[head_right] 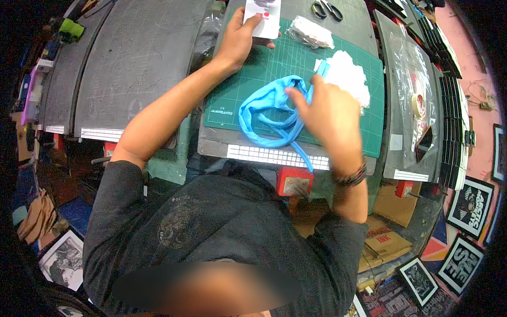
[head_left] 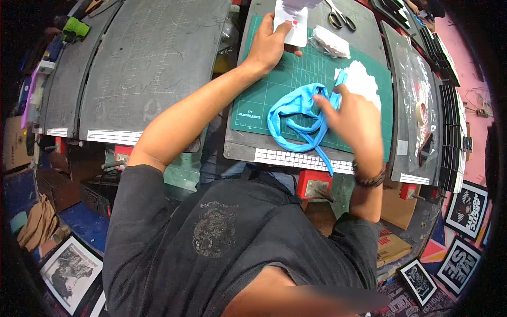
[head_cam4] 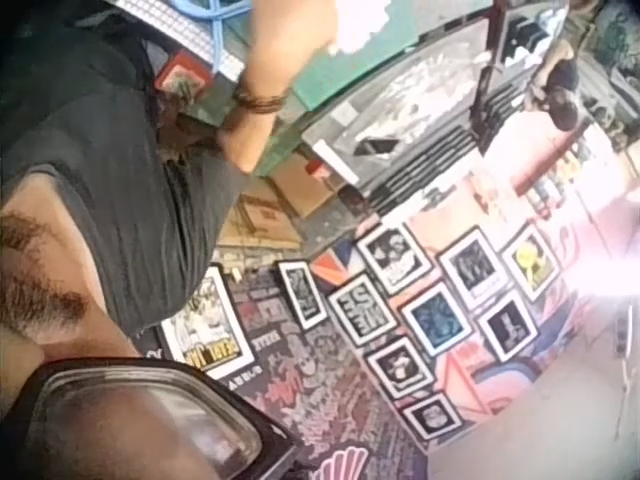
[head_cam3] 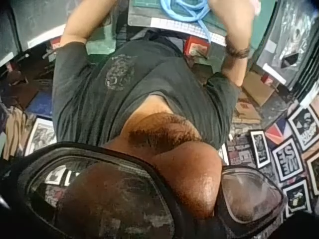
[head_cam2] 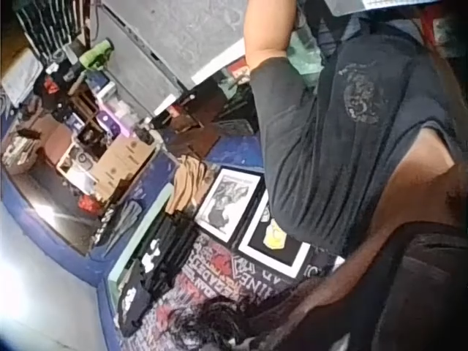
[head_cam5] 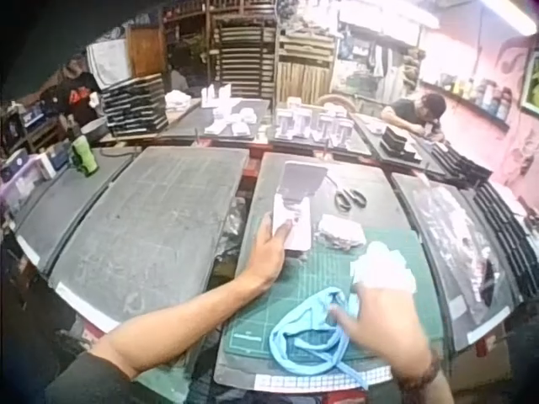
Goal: Assembling an ID card holder by applying adhesive and attaching a blue lanyard strap.
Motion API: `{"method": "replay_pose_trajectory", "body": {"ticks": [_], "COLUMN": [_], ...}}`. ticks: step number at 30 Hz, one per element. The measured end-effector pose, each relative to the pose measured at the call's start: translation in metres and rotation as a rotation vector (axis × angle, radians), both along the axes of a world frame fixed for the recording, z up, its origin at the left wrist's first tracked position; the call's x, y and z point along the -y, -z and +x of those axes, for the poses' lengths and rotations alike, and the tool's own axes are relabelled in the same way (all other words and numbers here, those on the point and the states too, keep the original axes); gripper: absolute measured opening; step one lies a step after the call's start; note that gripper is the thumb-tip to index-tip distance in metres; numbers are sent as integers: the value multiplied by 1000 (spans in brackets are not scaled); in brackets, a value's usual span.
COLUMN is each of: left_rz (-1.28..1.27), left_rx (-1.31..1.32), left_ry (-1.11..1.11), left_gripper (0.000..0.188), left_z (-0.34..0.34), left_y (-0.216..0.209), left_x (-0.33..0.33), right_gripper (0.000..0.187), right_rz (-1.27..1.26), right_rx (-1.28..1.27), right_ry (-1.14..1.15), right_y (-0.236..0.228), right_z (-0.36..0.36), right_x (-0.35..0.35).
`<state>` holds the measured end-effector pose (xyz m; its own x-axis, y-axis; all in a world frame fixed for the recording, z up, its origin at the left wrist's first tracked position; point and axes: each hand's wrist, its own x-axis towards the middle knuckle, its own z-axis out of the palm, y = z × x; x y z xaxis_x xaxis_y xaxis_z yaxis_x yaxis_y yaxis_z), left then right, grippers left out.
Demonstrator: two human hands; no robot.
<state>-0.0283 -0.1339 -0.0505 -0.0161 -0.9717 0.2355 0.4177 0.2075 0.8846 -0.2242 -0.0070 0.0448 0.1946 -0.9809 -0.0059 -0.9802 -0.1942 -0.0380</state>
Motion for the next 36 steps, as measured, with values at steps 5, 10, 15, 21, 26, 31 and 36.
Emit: {"method": "replay_pose_trajectory", "body": {"ticks": [5,10,15,21,26,31,36], "left_rz": [-32,-23,-2,-9,-23,-38,-66], "left_rx": [25,39,80,-17,-11,34,9], "left_ry": [26,24,-5,-12,-92,-146,-111], "left_gripper": [39,39,35,36,35,32,32], "left_z": [-5,-7,-5,-4,2,5,4], "left_y": [2,0,-1,-3,-6,-9,-6], "left_x": [1,0,-4,-2,3,4,3], "right_gripper": [26,18,22,30,34,55,68], "right_rz": [-164,-280,-546,-689,-247,-325,-215], "right_rx": [38,86,163,245,534,431,245], "right_ry": [-90,-158,-223,-287,-347,-324,-193], "right_y": [32,46,27,18,31,50,57], "right_z": [19,21,23,22,41,34,21], "right_x": [-34,-35,-29,-23,-15,18,29]}}
